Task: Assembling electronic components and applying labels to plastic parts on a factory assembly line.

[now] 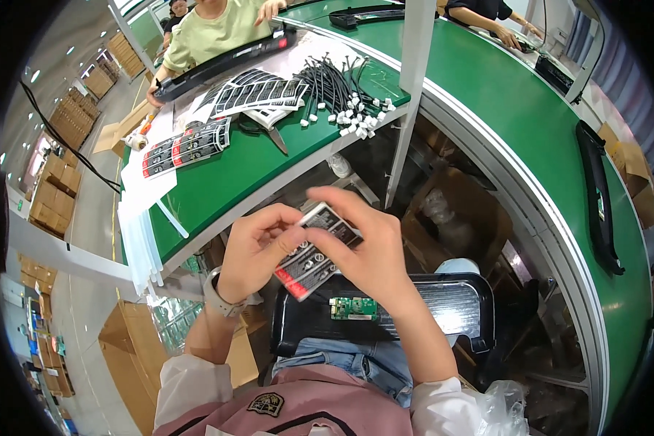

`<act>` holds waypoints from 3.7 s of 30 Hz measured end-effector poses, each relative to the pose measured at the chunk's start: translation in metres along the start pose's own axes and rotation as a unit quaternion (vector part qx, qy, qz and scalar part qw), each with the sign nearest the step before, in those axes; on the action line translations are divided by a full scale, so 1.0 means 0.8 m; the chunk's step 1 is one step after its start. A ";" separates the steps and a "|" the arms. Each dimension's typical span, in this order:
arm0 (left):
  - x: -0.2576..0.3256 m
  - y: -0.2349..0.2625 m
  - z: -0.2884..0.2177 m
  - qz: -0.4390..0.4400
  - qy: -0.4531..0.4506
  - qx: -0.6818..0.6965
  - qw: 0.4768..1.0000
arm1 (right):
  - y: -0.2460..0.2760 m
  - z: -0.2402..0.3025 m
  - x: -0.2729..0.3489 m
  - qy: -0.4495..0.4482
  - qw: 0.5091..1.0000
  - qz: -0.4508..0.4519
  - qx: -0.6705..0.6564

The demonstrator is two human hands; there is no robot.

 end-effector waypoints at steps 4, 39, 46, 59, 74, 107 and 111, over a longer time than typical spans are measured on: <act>-0.007 -0.003 0.008 -0.054 -0.017 0.041 0.998 | 0.027 -0.010 0.016 -0.048 0.998 -0.022 -0.025; -0.037 -0.035 0.019 0.104 0.164 0.058 0.979 | 0.028 0.023 0.030 0.131 0.972 -0.039 0.193; -0.042 -0.035 0.023 0.110 0.184 0.041 0.976 | 0.030 0.021 0.030 0.150 0.966 -0.043 0.205; -0.043 -0.035 0.030 0.113 0.171 0.023 0.978 | 0.031 -0.003 0.025 -0.020 0.994 -0.042 0.102; -0.054 -0.018 0.060 0.073 0.241 0.224 0.942 | 0.015 0.011 0.025 0.300 0.895 -0.072 0.323; 0.016 -0.026 0.101 -0.036 -0.106 -0.452 0.885 | 0.168 -0.060 0.251 0.123 0.818 -0.099 0.553; -0.006 -0.035 0.100 -0.062 -0.166 -0.402 0.898 | 0.181 -0.057 0.261 0.090 0.836 -0.105 0.531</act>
Point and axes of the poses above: each hand's wrist, its own x-axis away from the middle knuckle, its own y-axis out of the back of the hand, z = x × y, the point moved 7 cm from there along -x, towards the middle knuckle, and after that the axes turned 4 degrees about y, right-handed, at the moved point
